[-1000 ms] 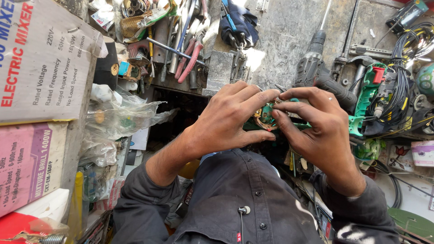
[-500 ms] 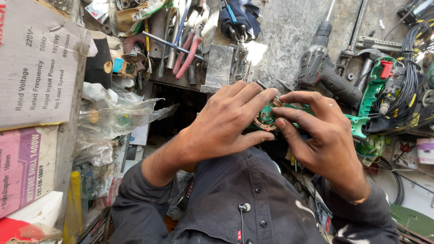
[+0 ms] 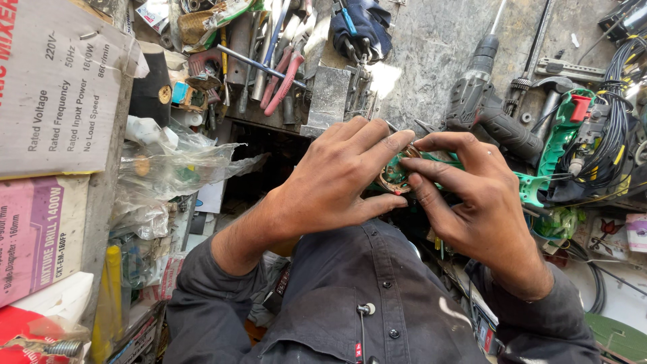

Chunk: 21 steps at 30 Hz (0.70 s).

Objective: The person disassembles a green angle grinder at a cluttered repair workbench. They unscrew the housing screws with a screwdriver, pry the casing apart, lift out the armature and internal components by hand, and handle the switch and wiring while separating the parts.

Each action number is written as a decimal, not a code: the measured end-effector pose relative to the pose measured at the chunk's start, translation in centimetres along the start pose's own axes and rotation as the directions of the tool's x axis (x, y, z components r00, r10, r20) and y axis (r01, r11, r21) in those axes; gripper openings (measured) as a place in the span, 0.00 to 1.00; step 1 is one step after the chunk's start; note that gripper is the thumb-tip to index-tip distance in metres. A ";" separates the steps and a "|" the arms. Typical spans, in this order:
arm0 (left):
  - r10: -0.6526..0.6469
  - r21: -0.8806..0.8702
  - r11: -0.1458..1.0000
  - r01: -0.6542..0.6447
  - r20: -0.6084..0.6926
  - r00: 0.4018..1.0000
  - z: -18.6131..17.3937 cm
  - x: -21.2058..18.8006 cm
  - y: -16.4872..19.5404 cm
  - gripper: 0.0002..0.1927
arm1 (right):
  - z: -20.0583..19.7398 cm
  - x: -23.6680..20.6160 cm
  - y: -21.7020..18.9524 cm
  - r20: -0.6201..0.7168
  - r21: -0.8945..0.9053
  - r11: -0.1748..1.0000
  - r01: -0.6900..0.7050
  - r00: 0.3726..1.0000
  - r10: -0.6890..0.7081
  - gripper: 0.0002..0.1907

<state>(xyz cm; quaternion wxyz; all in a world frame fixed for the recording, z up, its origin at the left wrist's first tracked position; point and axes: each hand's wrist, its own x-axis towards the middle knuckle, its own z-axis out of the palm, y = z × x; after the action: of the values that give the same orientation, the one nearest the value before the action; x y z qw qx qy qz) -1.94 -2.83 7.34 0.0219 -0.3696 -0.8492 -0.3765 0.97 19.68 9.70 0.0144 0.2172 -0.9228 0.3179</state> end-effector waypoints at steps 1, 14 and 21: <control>-0.010 -0.010 1.000 0.010 0.009 1.000 -0.1 0.0 0.0 0.40 | -0.1 0.0 -0.1 0.007 0.015 1.000 -0.019 1.000 0.019 0.12; -0.032 0.101 0.994 0.028 0.038 0.999 -0.4 0.0 1.2 0.41 | -0.3 0.5 0.6 0.004 -0.035 0.999 0.041 0.999 -0.041 0.30; -0.025 0.030 0.999 0.024 0.029 0.999 -0.4 0.1 1.0 0.42 | -0.2 0.4 1.2 0.009 -0.023 0.999 0.035 0.999 -0.034 0.28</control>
<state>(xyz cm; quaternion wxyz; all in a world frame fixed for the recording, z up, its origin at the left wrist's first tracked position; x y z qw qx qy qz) -1.43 -2.62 8.29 0.0102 -0.3644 -0.8593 -0.3587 0.14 20.47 9.23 0.0184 0.2343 -0.9227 0.3057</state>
